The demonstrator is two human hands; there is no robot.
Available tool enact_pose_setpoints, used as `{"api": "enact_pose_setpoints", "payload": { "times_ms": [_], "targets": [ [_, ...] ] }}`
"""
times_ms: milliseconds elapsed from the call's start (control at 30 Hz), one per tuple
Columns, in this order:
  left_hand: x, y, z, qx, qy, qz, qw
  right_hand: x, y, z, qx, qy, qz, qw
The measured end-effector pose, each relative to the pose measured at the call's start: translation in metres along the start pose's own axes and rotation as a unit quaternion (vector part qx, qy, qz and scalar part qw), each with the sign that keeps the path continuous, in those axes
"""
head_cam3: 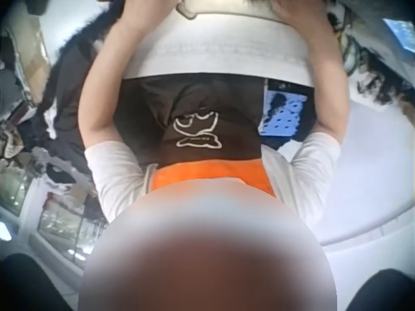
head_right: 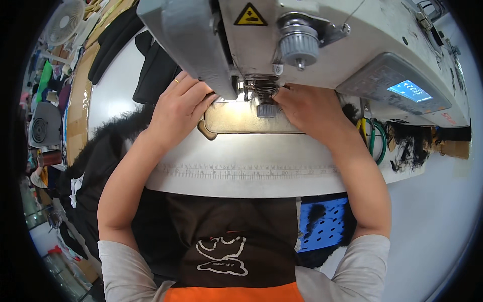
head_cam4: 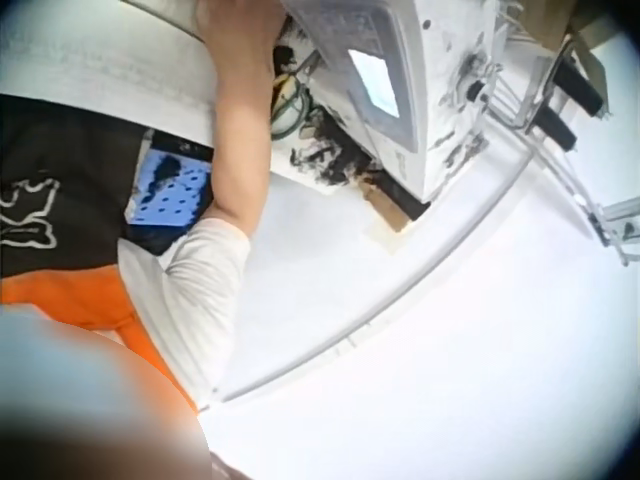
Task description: Sewing a black fur trim onto a piece of black garment using an industrial sewing machine.
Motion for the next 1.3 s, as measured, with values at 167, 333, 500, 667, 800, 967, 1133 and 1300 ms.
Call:
{"api": "enact_pose_setpoints", "payload": {
  "times_ms": [167,333,500,667,800,967,1133,1300],
  "targets": [
    [-0.005,-0.009,0.006,-0.014,-0.015,-0.020,1.000,-0.009,0.014,0.027,-0.123,-0.013,-0.084,0.989],
    [-0.006,-0.008,0.010,-0.031,-0.026,-0.035,0.999,-0.007,0.014,0.028,-0.128,-0.077,-0.051,0.987],
    [-0.003,-0.009,0.008,-0.037,0.005,-0.041,0.998,-0.004,0.015,0.030,-0.236,-0.113,-0.126,0.957],
    [-0.007,-0.010,0.003,-0.027,0.001,-0.027,0.999,-0.007,0.025,0.042,-0.296,-0.110,-0.152,0.937],
    [-0.012,-0.007,0.006,-0.070,-0.029,-0.030,0.997,0.000,0.027,0.045,-0.345,-0.174,-0.069,0.920],
    [-0.013,-0.008,0.006,-0.093,-0.021,-0.033,0.995,-0.002,0.031,0.049,-0.284,-0.169,-0.009,0.944],
    [-0.011,-0.009,0.007,-0.100,-0.036,-0.029,0.994,0.001,0.027,0.050,-0.206,-0.168,0.019,0.964],
    [-0.012,-0.011,0.005,-0.133,-0.046,-0.049,0.989,-0.027,0.044,0.079,-0.264,-0.029,-0.098,0.959]
  ]
}}
Point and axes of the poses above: each hand's wrist, its own y-axis away from the middle knuckle, its own x-axis out of the back of the hand, z = x × y, the point moved 6 cm from there along -y, towards the middle knuckle, and after that the axes turned 4 degrees about -x, right-handed, at the moved point
